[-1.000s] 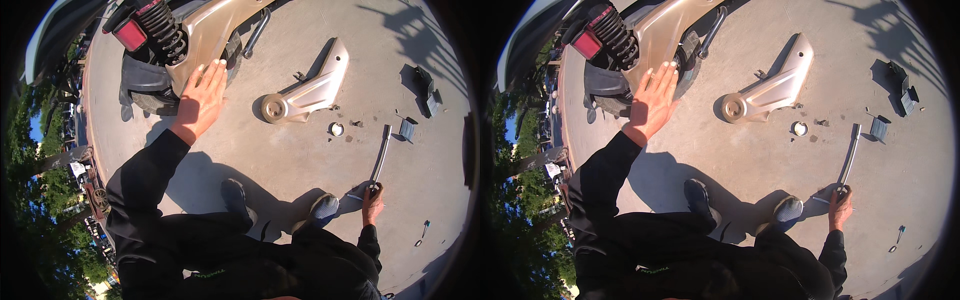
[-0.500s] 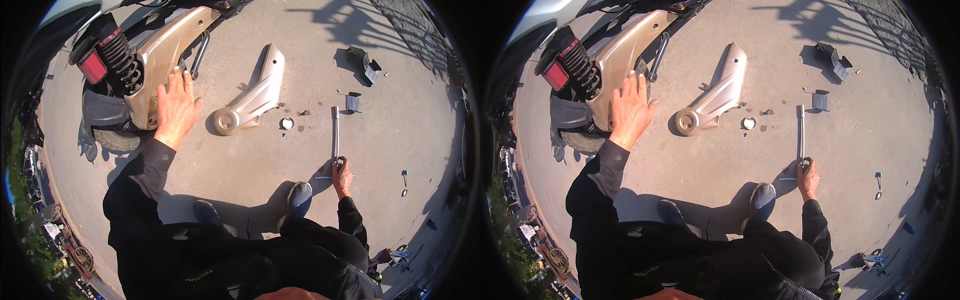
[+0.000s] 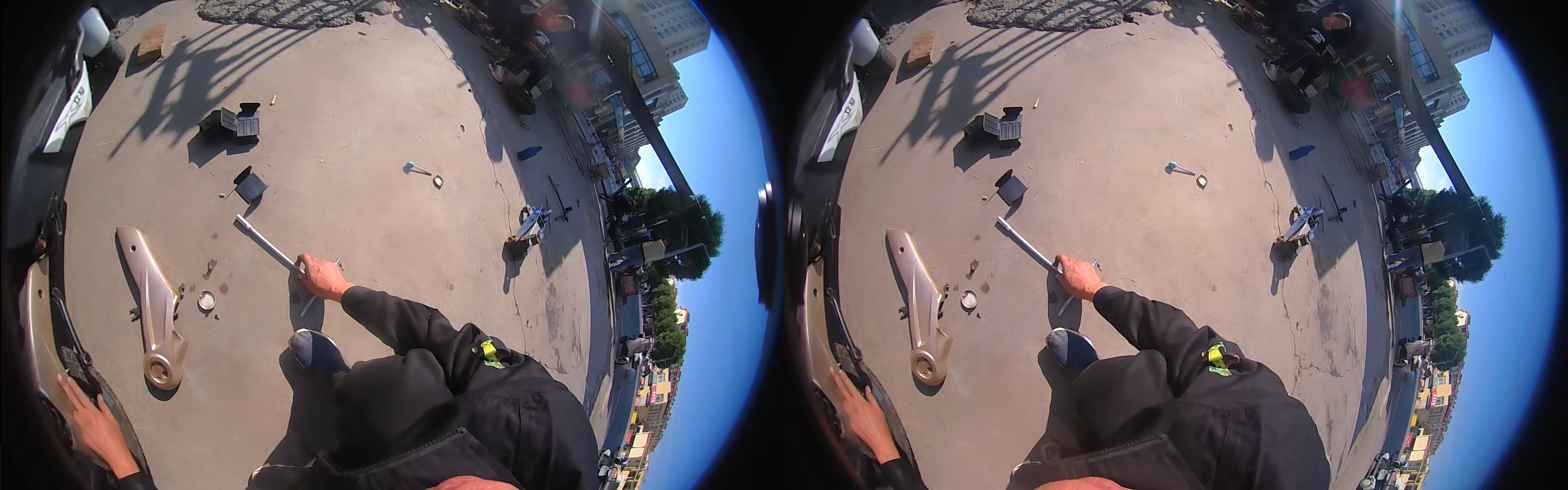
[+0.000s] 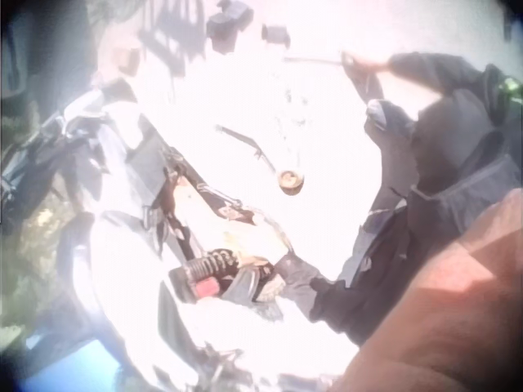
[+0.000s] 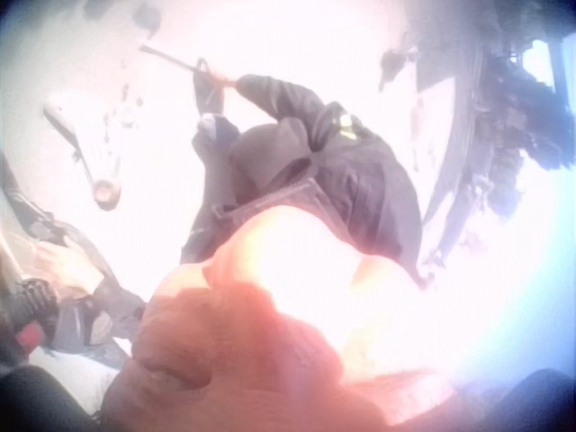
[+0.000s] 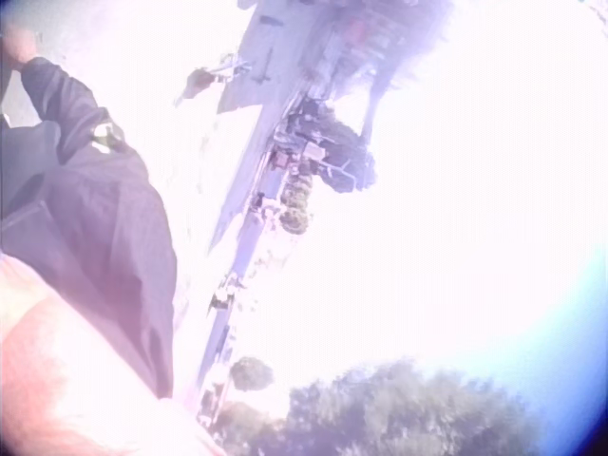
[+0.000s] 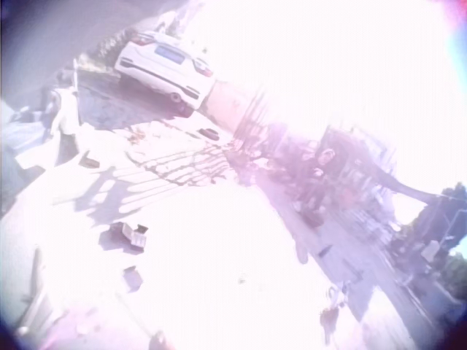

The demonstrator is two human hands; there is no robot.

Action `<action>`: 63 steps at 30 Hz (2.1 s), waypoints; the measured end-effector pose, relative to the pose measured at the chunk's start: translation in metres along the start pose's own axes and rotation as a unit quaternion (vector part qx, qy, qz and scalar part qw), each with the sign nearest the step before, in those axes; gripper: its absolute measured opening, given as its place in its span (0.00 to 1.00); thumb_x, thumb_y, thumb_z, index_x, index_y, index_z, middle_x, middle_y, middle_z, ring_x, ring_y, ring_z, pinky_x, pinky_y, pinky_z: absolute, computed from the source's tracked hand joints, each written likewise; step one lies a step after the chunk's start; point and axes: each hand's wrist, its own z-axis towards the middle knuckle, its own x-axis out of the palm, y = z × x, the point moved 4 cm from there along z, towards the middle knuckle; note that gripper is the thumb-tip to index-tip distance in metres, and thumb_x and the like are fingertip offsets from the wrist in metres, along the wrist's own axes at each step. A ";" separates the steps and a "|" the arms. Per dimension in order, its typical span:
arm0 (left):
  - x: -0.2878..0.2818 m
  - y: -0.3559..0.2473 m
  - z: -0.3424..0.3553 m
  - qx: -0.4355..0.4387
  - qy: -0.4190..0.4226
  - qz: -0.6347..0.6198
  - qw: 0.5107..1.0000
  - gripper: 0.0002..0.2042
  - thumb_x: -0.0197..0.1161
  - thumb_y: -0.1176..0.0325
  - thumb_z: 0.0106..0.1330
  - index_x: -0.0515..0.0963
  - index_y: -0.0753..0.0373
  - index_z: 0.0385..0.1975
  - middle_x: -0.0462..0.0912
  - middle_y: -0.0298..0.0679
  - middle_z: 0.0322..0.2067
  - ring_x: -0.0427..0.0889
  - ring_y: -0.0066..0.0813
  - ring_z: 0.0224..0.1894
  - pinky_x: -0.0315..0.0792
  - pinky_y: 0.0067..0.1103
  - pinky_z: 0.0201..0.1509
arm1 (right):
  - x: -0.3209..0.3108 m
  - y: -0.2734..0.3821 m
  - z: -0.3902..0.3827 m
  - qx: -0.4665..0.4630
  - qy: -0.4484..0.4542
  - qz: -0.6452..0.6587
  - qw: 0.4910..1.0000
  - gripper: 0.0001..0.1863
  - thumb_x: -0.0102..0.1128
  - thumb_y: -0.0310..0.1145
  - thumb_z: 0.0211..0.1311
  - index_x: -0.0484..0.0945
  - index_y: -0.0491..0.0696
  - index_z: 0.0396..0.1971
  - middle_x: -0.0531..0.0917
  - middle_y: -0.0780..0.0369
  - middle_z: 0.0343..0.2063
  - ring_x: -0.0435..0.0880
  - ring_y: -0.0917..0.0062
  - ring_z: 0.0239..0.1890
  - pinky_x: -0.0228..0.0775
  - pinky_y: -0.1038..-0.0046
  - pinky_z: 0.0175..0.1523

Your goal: The person removes a beige plastic side panel from a scooter, then reattaches it using a T-handle wrench to tighten bolts. They handle the panel, bolts, and wrench throughout the process.

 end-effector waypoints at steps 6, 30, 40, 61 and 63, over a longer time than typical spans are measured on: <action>-0.047 -0.009 0.026 -0.016 0.094 -0.017 0.995 0.31 0.69 0.62 0.66 0.68 0.67 0.66 0.56 0.42 0.77 0.83 0.38 0.41 0.81 0.27 0.36 | 0.007 0.025 0.000 0.012 -0.052 -0.033 0.998 0.18 0.62 0.36 0.66 0.74 0.48 0.54 0.85 0.50 0.41 0.84 0.53 0.45 0.76 0.55 0.49; -0.010 -0.242 -0.184 0.506 0.491 -0.290 0.647 0.16 0.69 0.63 0.65 0.77 0.68 0.45 0.82 0.47 0.40 0.84 0.48 0.46 0.79 0.38 0.48 | 0.019 0.002 -0.002 -0.050 -0.097 -0.106 0.988 0.19 0.58 0.38 0.71 0.74 0.50 0.58 0.84 0.52 0.44 0.84 0.56 0.49 0.74 0.57 0.53; 0.024 -0.190 -0.023 0.164 0.123 -0.281 0.937 0.33 0.75 0.59 0.61 0.68 0.65 0.62 0.71 0.50 0.59 0.72 0.47 0.64 0.73 0.41 0.61 | 0.018 0.005 -0.007 -0.014 -0.088 -0.081 0.993 0.20 0.60 0.37 0.68 0.75 0.51 0.58 0.85 0.56 0.42 0.85 0.58 0.45 0.75 0.57 0.51; 0.057 -0.189 -0.023 0.136 0.104 -0.283 0.944 0.40 0.73 0.55 0.63 0.62 0.65 0.71 0.60 0.53 0.71 0.58 0.48 0.75 0.56 0.44 0.77 | -0.004 0.050 0.001 -0.147 -0.091 -0.095 0.980 0.21 0.61 0.35 0.68 0.75 0.50 0.60 0.82 0.55 0.48 0.83 0.61 0.47 0.76 0.61 0.50; 0.046 -0.194 -0.038 0.197 0.096 -0.286 0.933 0.36 0.71 0.59 0.65 0.63 0.64 0.69 0.62 0.50 0.70 0.60 0.47 0.74 0.57 0.42 0.76 | -0.011 0.122 0.011 -0.292 -0.062 -0.094 0.950 0.22 0.58 0.31 0.68 0.73 0.50 0.62 0.80 0.56 0.52 0.81 0.62 0.51 0.76 0.62 0.53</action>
